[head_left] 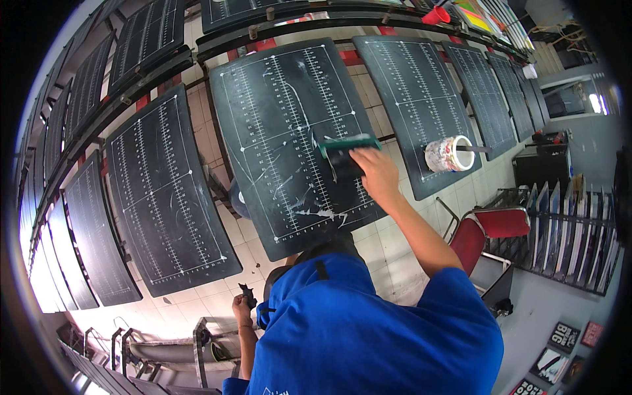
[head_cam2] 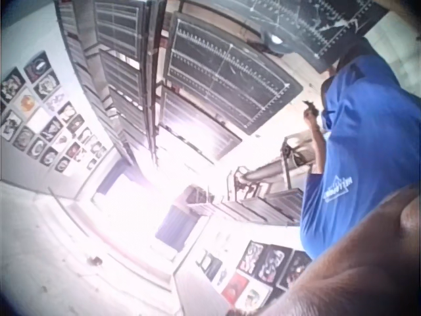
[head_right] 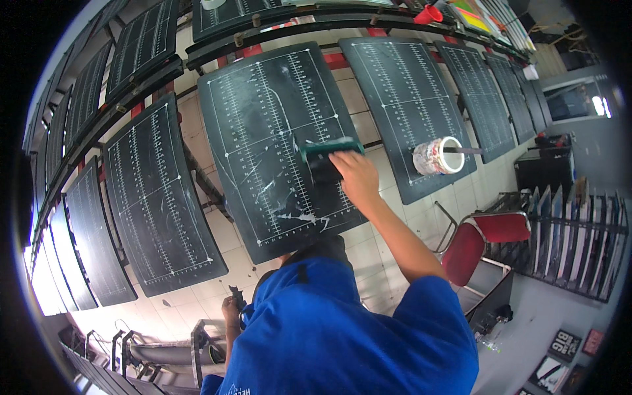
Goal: The person uses a squeegee to spread white ink across a screen printing frame, repeatedly wiping the squeegee with a cloth. They also handle a bucket of ink and a water jug, moving them around the workspace.
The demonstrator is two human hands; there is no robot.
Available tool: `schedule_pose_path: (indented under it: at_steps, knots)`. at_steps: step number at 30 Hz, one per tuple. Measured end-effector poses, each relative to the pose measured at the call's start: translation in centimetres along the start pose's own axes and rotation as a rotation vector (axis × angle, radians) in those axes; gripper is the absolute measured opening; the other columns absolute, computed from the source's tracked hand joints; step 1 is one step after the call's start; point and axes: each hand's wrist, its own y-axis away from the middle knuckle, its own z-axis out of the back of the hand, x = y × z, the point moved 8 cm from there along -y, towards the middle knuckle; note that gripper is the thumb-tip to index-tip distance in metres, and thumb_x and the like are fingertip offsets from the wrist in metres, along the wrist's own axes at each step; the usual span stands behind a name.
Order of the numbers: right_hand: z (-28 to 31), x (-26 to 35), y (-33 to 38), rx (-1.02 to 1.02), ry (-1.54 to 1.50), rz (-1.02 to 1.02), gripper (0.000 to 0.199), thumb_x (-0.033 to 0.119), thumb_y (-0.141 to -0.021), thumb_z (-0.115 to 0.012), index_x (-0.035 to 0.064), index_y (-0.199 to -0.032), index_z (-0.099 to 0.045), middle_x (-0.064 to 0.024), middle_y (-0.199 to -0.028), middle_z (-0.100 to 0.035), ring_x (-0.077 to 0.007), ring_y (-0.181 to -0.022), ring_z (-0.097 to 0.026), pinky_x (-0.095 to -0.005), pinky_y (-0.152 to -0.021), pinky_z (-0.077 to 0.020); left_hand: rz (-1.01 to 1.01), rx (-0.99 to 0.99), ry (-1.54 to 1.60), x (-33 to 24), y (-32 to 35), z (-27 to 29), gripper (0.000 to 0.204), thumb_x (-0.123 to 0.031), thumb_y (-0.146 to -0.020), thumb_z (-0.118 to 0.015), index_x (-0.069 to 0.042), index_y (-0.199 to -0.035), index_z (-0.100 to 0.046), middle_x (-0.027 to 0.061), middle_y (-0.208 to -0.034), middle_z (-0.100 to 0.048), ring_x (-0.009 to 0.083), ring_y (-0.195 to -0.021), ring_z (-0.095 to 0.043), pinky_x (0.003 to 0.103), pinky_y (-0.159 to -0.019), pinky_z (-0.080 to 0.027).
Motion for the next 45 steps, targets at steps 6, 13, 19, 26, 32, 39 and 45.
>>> schedule_pose_path:
  at_steps: [6, 13, 19, 26, 32, 39, 45]
  knots:
    - [-3.0, -3.0, -14.0, -0.106, -0.062, 0.093, 0.057, -0.003, -0.069, -0.071, 0.011, -0.124, -0.065, -0.0058, -0.124, -0.065, -0.0271, -0.116, -0.059, -0.0413, -0.094, -0.0485, 0.011, -0.024, 0.02, 0.5, 2.3, -0.5, 0.014, -0.003, -0.088, -0.06, 0.001, -0.101, -0.06, 0.0117, -0.087, -0.065, 0.0205, -0.069, -0.067, 0.032, -0.062, -0.059]
    - [-2.1, 2.1, -3.0, -0.044, -0.084, 0.101, 0.046, -0.001, -0.078, -0.056, 0.005, -0.123, -0.065, -0.0102, -0.122, -0.065, -0.0313, -0.114, -0.06, -0.0429, -0.093, -0.049, -0.003, -0.01, 0.114, 0.1, 3.0, -3.0, 0.019, -0.006, -0.091, -0.057, 0.004, -0.107, -0.057, 0.0159, -0.088, -0.067, 0.0239, -0.069, -0.069, 0.034, -0.062, -0.06]
    - [-1.9, 3.2, -0.5, 0.059, -0.081, 0.16, 0.064, -0.004, -0.065, -0.062, 0.0093, -0.128, -0.063, -0.0052, -0.127, -0.063, -0.03, -0.118, -0.059, -0.0418, -0.098, -0.0475, 0.019, 0.003, 0.127, 2.1, 2.4, -6.2, 0.016, -0.005, -0.09, -0.06, 0.002, -0.104, -0.062, 0.011, -0.089, -0.067, 0.0182, -0.074, -0.065, 0.031, -0.068, -0.056]
    - [-4.3, -2.2, -22.8, -0.248, -0.047, 0.224, 0.037, 0.0, -0.079, -0.058, 0.0086, -0.113, -0.07, -0.0068, -0.107, -0.069, -0.029, -0.1, -0.064, -0.0415, -0.084, -0.0507, 0.013, -0.084, 0.116, 0.3, 4.8, -4.4, 0.013, -0.004, -0.089, -0.062, 0.0, -0.101, -0.064, 0.0082, -0.091, -0.066, 0.015, -0.077, -0.062, 0.029, -0.069, -0.054]
    - [-4.8, -2.0, -23.1, -0.234, -0.02, 0.17, 0.036, 0.0, -0.079, -0.058, 0.0092, -0.112, -0.07, -0.0077, -0.099, -0.068, -0.0306, -0.095, -0.064, -0.0428, -0.079, -0.0511, 0.066, -0.128, 0.063, 1.3, 6.6, -4.3, 0.013, -0.004, -0.089, -0.061, 0.002, -0.1, -0.064, 0.01, -0.089, -0.067, 0.0158, -0.074, -0.064, 0.03, -0.066, -0.055]
    - [-3.3, 1.2, -10.4, 0.017, -0.059, 0.198, 0.052, -0.005, -0.07, -0.062, 0.0098, -0.119, -0.067, -0.0052, -0.116, -0.066, -0.0263, -0.111, -0.062, -0.0397, -0.092, -0.0508, 0.082, -0.106, 0.142, 2.0, 6.5, -7.4, 0.012, -0.004, -0.09, -0.061, 0.001, -0.1, -0.063, 0.0091, -0.085, -0.066, 0.0167, -0.07, -0.066, 0.03, -0.061, -0.057]
    - [-3.7, -2.7, -25.9, -0.241, 0.066, 0.41, 0.032, 0.004, -0.081, -0.056, 0.0126, -0.109, -0.07, -0.0023, -0.108, -0.069, -0.0262, -0.102, -0.063, -0.0432, -0.087, -0.0481, 0.015, -0.136, 0.183, 0.0, 6.6, -6.6, 0.011, -0.005, -0.091, -0.06, 0.001, -0.1, -0.063, 0.0081, -0.087, -0.066, 0.0145, -0.074, -0.064, 0.029, -0.066, -0.055]
